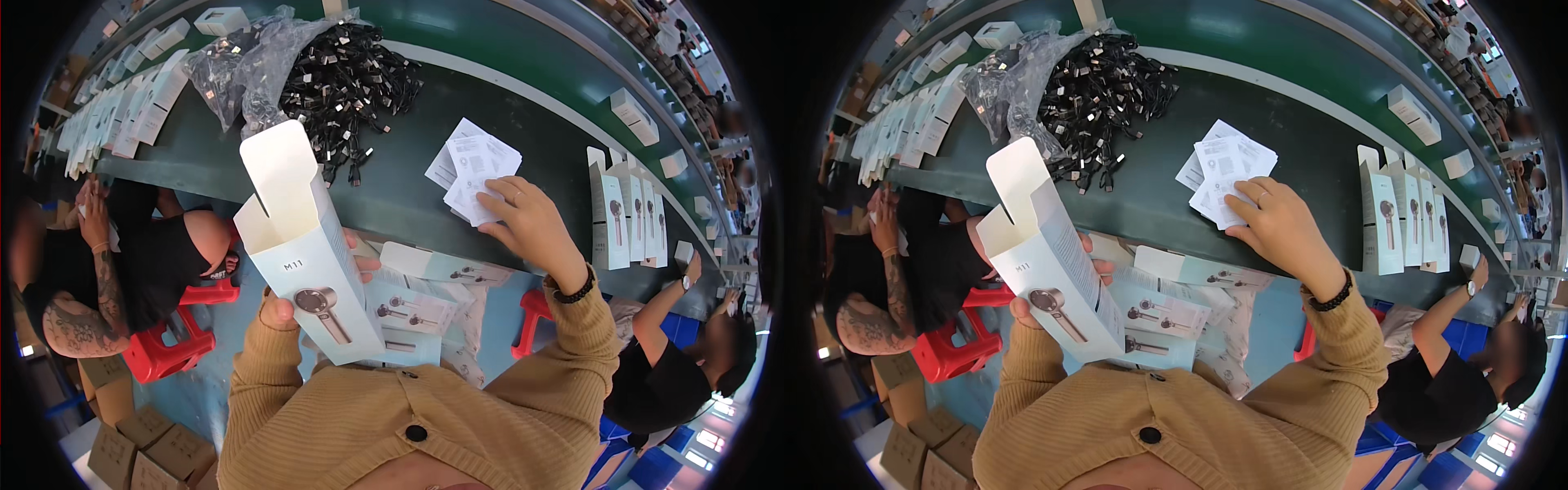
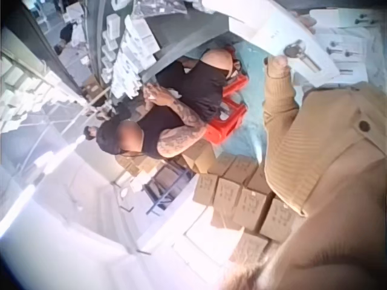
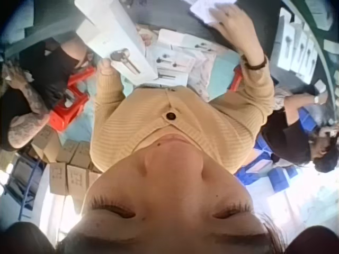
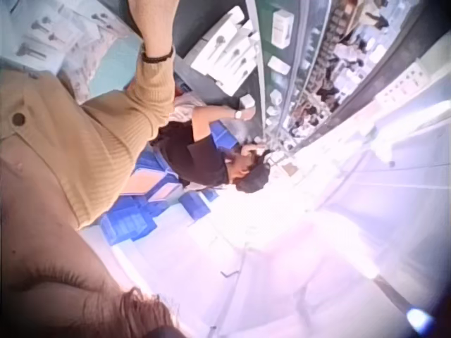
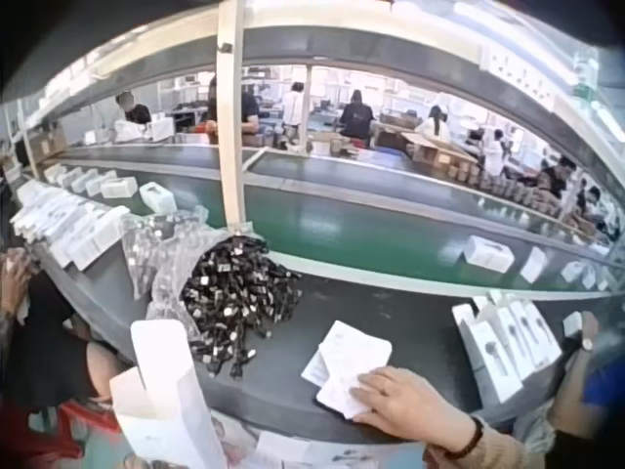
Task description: The person is putting manuals and components into cardboard product boxes on an assembly line.
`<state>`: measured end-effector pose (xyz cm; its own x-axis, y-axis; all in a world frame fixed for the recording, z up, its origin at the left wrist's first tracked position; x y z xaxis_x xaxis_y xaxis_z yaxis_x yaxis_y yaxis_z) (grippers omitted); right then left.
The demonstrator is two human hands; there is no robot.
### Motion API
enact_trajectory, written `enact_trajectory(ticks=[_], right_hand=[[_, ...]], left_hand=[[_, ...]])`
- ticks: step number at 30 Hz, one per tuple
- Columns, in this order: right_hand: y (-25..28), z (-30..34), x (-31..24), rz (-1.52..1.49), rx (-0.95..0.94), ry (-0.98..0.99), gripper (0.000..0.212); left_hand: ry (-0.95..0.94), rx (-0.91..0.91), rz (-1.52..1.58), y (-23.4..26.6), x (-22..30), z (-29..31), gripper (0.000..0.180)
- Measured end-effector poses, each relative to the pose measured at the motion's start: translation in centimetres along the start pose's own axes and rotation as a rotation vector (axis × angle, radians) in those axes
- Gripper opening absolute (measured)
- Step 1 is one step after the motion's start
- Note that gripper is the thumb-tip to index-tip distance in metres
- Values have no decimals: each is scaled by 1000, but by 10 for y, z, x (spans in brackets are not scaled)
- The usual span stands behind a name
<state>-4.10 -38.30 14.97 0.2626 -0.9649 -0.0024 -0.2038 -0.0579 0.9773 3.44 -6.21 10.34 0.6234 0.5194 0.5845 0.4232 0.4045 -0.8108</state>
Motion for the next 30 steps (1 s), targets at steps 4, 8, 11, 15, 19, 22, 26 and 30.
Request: enact_trajectory(ticks=[4,8,11,15,19,22,26,30], right_hand=[[2,-7,6,-136,-98,-9,31],[1,-9,19,-322,-153,-94,26],[-2,-9,20,-347,-139,-93,22],[-1,-11,19,-416,-12,-151,14],[10,-11,16,-177,110,-307,9],[21,-10,21,-81,277,-344,8],[61,-8,18,-659,443,-575,6],[116,0,-2,-684,485,-405,14]], left_hand=[[64,14,84,-1,-11,0,114],[70,-108,51,-1,-14,-9,110],[103,-109,-18,1,-13,-10,110],[128,-151,8,3,-15,-13,106],[133,-53,-96,-3,-24,-17,107],[158,-65,-90,-4,-25,-21,106],[76,-69,-178,-7,-31,-26,105],[119,-94,-221,-8,-29,-29,104]])
Point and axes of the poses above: each hand's wrist, its own z-axis away from the middle knuckle, its own y-axis out of the back of the hand, x = y × z, the point moved 1 cm from there along -z, towards the middle knuckle, and after that the axes turned 10 degrees about z, right-handed, at the moved point
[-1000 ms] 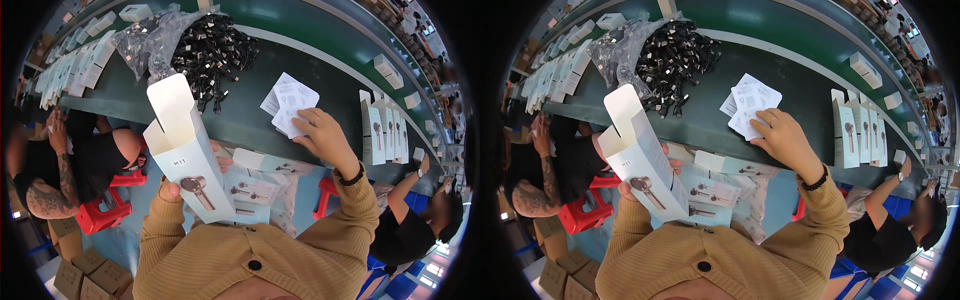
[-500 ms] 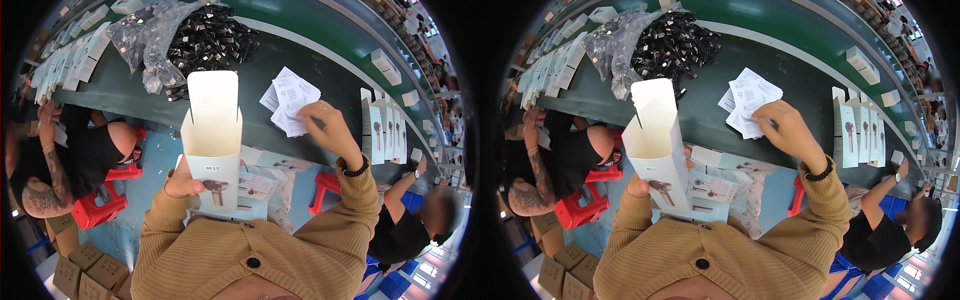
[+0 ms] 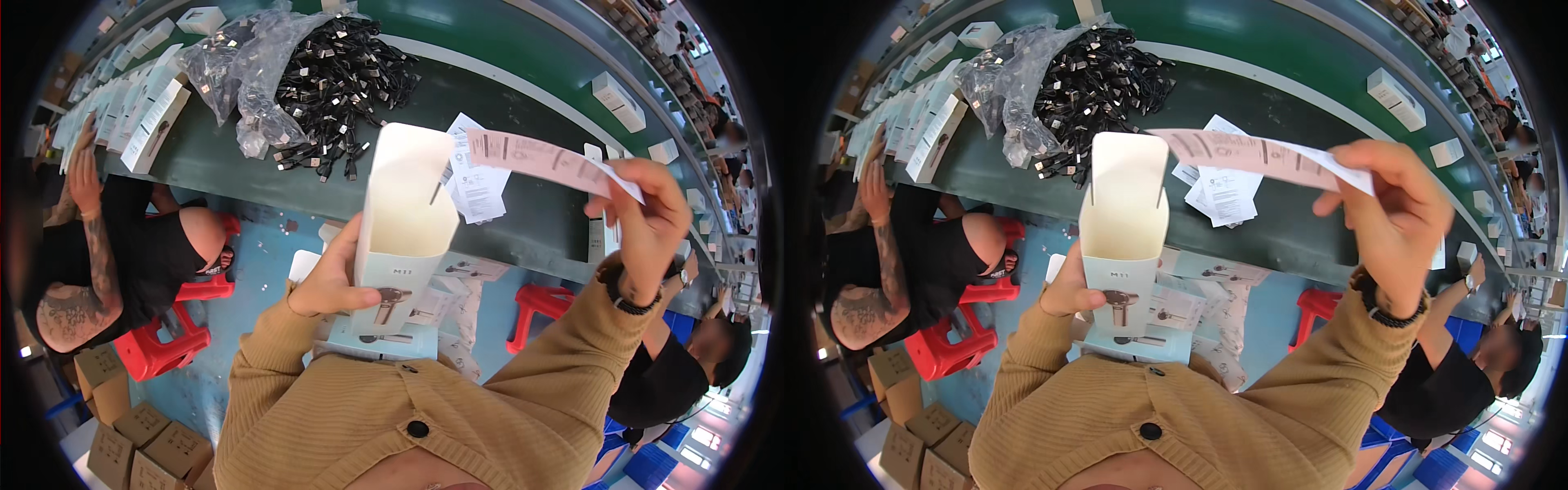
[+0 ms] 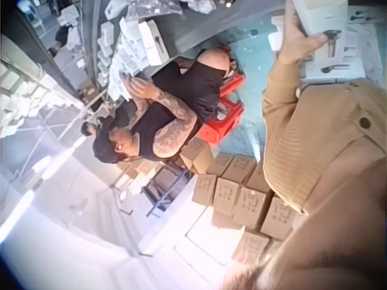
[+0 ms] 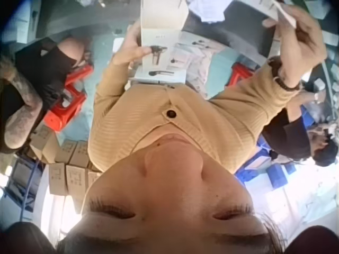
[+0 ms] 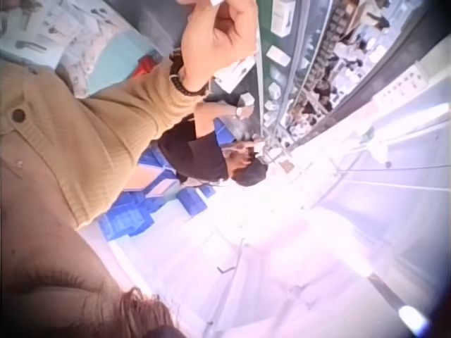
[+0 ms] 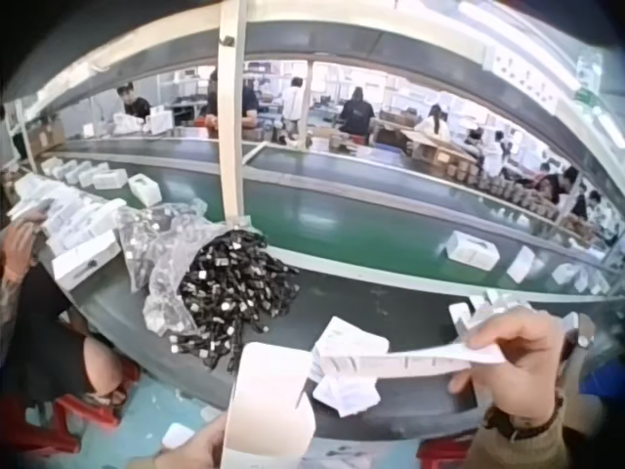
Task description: The person is putting manuals and components into cardboard product boxes on an assembly line.
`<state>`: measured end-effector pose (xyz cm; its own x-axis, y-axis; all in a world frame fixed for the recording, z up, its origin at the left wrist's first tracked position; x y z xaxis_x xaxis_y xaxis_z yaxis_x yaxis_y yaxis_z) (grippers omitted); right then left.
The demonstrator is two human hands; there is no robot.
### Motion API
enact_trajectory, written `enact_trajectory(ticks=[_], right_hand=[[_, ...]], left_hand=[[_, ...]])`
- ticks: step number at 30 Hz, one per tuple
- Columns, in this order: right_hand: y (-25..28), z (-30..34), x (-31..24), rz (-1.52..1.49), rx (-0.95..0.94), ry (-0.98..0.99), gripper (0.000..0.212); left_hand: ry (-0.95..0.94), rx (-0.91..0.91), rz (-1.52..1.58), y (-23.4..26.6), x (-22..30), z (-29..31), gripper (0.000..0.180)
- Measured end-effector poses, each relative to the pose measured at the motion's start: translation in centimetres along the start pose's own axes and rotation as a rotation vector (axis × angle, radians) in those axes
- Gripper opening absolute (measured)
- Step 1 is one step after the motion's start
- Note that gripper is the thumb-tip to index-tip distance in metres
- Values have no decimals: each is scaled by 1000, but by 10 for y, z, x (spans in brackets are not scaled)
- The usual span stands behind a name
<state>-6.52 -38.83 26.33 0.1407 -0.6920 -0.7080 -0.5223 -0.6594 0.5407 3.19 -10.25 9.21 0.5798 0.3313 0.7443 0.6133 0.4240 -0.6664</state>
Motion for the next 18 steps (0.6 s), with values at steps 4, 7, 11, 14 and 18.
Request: enact_trajectory(ticks=[4,7,11,14,18], right_hand=[[4,-9,-32,-65,-151,68,23],[-10,-18,-45,56,-281,61,22],[-38,-27,-46,190,-498,191,18],[-64,-32,-52,206,-681,259,15],[-88,-43,-42,20,-481,321,35]], left_hand=[[29,-85,-62,-8,2,-2,100],[34,-114,-116,-16,5,-3,99],[36,-137,-190,-14,2,5,98],[9,-129,-161,-15,2,10,99],[-42,-84,-105,-6,4,24,108]])
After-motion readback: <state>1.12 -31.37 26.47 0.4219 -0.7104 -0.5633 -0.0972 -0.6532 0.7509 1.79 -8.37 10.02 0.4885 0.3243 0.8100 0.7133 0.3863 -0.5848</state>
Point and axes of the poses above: each hand's wrist, its own z-axis away from the middle knuckle, its own y-axis out of the back of the hand, x = y × z, the point moved 1 cm from there along -z, towards the middle knuckle, and after that the axes turned 10 degrees about z, right-handed, at the moved point
